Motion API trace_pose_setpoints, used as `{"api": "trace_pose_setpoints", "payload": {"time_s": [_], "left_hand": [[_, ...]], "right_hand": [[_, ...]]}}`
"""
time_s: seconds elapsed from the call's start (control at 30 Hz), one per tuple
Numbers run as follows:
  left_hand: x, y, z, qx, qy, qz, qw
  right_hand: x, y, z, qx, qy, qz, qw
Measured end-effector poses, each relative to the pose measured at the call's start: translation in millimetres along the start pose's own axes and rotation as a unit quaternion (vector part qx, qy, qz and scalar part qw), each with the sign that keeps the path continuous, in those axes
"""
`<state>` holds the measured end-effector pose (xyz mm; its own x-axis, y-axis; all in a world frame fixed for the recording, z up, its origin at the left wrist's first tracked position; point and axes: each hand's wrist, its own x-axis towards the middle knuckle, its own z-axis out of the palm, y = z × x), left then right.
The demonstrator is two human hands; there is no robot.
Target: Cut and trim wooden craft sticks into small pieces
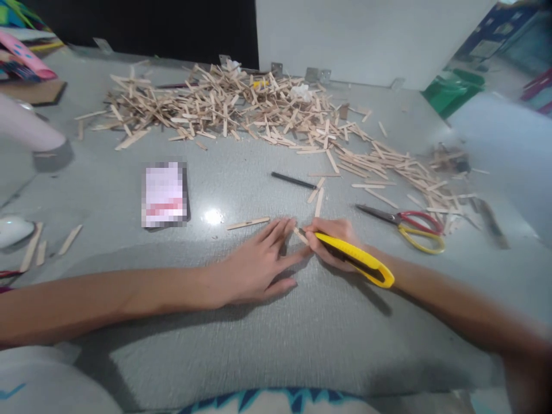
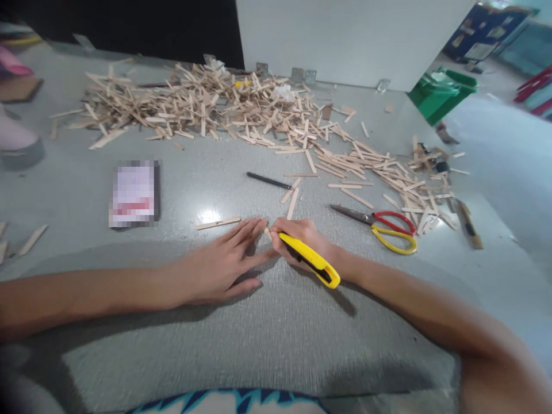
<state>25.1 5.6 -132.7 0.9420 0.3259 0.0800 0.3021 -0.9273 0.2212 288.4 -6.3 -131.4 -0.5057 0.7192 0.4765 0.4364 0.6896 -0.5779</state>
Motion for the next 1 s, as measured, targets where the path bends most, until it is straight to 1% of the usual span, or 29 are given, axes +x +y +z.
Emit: {"api": "trace_pose_setpoints", "payload": {"time_s": [0.17,0.37,0.5,0.63,0.73,0.87,0.9,1.0], "left_hand": [[0,0,0.7,-0.003,0.0,-0.006,1.0],[0,0,-2.7,-0.02,-0.019,-0.014,1.0],[1,-1,-1.8,-0.02,-0.026,-0.012,0.999],[3,2,0.3,-0.017,-0.007,-0.022,1.0],[4,4,-0.8,-0.02,0.004,-0.02,1.0],[5,6,-3.6,-0.014,-0.004,-0.021,1.0],[5,6,-3.8,-0.015,-0.007,-0.024,1.0],[4,5,-2.7,-0.021,-0.012,-0.035,0.999]], "right_hand": [[1,-3,-5,0.0,-0.019,0.005,1.0],[2,-4,-7,-0.006,-0.022,0.006,1.0],[1,-3,-4,0.001,0.0,0.032,0.999],[-3,-5,-3,0.006,0.028,0.05,0.998],[-7,-8,-3,-0.009,0.048,0.051,0.997],[-10,-10,-3,-0.018,0.082,0.05,0.995],[-9,-9,-2,-0.016,0.081,0.051,0.995],[-6,-8,-1,-0.004,0.054,0.053,0.997]]}}
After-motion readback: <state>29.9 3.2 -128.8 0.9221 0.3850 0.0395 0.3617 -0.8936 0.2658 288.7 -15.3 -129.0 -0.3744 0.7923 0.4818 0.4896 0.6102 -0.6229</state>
